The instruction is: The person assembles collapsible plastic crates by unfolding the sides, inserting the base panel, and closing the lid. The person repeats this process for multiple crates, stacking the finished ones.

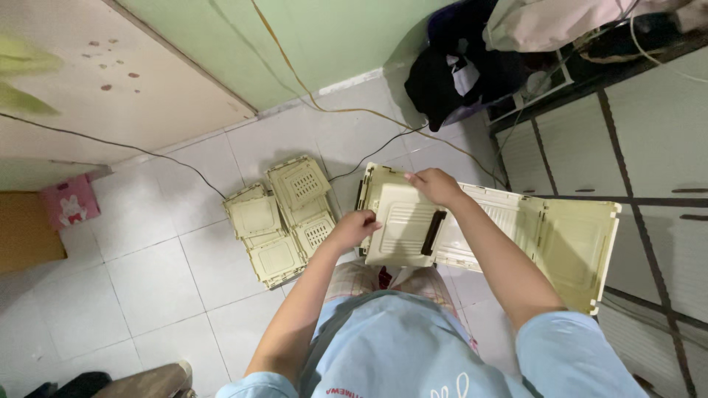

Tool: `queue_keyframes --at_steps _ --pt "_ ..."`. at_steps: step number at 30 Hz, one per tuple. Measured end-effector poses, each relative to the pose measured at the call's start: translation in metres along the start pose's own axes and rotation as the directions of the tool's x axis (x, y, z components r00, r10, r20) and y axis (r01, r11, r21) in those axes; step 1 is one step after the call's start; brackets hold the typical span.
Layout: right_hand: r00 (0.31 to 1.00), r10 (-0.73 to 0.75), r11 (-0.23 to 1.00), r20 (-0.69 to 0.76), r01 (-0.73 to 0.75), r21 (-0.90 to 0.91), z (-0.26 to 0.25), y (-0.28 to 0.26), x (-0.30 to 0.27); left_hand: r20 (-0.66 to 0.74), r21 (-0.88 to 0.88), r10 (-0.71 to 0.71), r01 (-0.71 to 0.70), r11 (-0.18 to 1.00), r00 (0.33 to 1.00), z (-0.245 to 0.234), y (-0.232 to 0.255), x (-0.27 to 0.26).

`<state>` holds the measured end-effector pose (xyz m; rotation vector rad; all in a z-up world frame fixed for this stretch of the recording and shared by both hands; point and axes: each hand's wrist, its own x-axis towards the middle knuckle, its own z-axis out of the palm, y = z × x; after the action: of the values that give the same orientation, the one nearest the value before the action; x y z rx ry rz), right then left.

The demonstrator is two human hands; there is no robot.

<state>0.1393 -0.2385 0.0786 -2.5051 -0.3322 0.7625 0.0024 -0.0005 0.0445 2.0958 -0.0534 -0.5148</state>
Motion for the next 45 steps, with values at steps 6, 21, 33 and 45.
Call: queue_keyframes --at_steps 6,21,33,45 --pt "0.934 -0.291 0.907 0.206 0.201 0.370 -0.047 -0.003 -0.049 -0.067 -0.008 0.095 -0.095 0.995 0.993 -0.029 0.045 -0.011" --pt "0.884 -0.466 0.869 -0.036 0.450 -0.204 -0.082 0.012 -0.135 -0.156 0.314 0.604 -0.541 0.780 0.781 -0.048 0.112 -0.024" --pt "0.857 -0.329 0.943 -0.396 0.319 -0.093 0.080 0.120 -0.098 0.216 0.660 0.635 -0.590 0.465 0.742 0.046 0.017 0.007" --pt "0.846 -0.198 0.979 -0.495 0.191 -0.066 0.091 0.127 -0.139 0.278 0.810 0.469 -0.467 0.354 0.838 0.057 0.012 0.008"
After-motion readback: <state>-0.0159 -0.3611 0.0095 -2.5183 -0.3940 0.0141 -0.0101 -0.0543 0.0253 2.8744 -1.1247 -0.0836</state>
